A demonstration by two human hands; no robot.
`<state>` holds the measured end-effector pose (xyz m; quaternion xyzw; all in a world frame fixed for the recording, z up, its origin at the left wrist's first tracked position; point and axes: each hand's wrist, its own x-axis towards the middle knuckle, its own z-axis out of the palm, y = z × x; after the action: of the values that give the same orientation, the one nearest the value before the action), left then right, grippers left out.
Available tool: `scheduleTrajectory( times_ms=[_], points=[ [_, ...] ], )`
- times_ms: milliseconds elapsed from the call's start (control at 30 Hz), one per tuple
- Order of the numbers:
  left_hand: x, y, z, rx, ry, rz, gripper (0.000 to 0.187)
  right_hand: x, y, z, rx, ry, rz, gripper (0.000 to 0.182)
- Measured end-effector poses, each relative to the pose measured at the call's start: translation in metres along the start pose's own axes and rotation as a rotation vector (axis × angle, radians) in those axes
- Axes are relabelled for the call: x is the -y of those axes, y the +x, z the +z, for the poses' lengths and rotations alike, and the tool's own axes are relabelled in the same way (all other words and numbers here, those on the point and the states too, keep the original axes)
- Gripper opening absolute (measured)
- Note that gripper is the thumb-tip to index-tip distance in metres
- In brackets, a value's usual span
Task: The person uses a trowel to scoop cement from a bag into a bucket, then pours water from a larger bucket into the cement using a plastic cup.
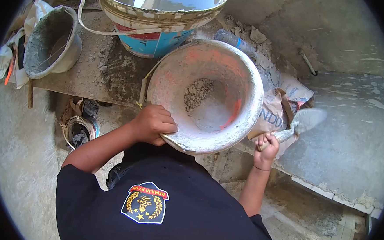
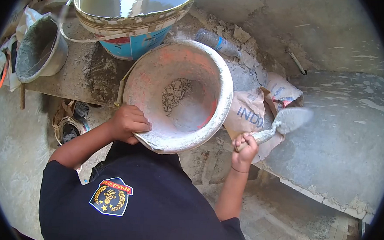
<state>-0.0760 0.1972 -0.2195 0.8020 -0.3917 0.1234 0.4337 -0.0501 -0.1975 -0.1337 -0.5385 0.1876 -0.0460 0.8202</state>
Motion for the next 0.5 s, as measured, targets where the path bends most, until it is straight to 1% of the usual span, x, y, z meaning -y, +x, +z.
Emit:
scheduleTrajectory(
  times_ms=[33, 67, 167, 200, 233, 267, 300, 367, 400, 467, 500],
  points=[
    [-0.001, 0.002, 0.000, 0.003, -0.006, 0.007, 0.028, -0.013, 0.001, -0.002, -0.111, -0.066, 0.075, 0.022],
    [-0.001, 0.003, -0.001, 0.010, -0.010, 0.009, 0.028, -0.019, -0.004, -0.004, -0.117, -0.063, 0.067, 0.022],
    [0.005, 0.002, -0.003, 0.029, -0.011, 0.012, 0.029, -0.033, -0.032, 0.020, 0.016, -0.621, 0.286, 0.005],
    [0.008, 0.002, -0.003, 0.041, -0.009, 0.010, 0.030, -0.018, -0.019, 0.006, 0.044, -0.563, 0.272, 0.003],
    [0.008, 0.003, -0.004, 0.036, -0.006, 0.005, 0.030, -0.004, -0.014, 0.007, 0.032, -0.489, 0.214, 0.003],
    [0.007, 0.004, -0.005, 0.012, -0.025, 0.003, 0.024, 0.004, -0.013, 0.011, 0.015, -0.415, 0.159, 0.006],
    [0.007, 0.004, -0.005, -0.010, -0.045, 0.001, 0.020, -0.003, -0.012, 0.015, 0.015, -0.416, 0.163, 0.006],
    [0.006, 0.003, -0.003, -0.015, -0.042, -0.007, 0.021, -0.029, -0.018, 0.020, -0.227, -0.342, 0.015, 0.005],
    [0.008, 0.005, -0.003, -0.026, -0.029, -0.008, 0.022, -0.037, -0.023, 0.016, -0.236, -0.338, 0.010, 0.005],
    [0.012, 0.002, -0.004, -0.016, -0.038, 0.003, 0.024, -0.047, -0.031, 0.006, 0.161, -0.735, 0.311, 0.006],
    [0.013, 0.001, -0.004, -0.009, -0.042, 0.006, 0.025, -0.032, -0.025, 0.009, 0.086, -0.751, 0.193, 0.008]
  ],
)
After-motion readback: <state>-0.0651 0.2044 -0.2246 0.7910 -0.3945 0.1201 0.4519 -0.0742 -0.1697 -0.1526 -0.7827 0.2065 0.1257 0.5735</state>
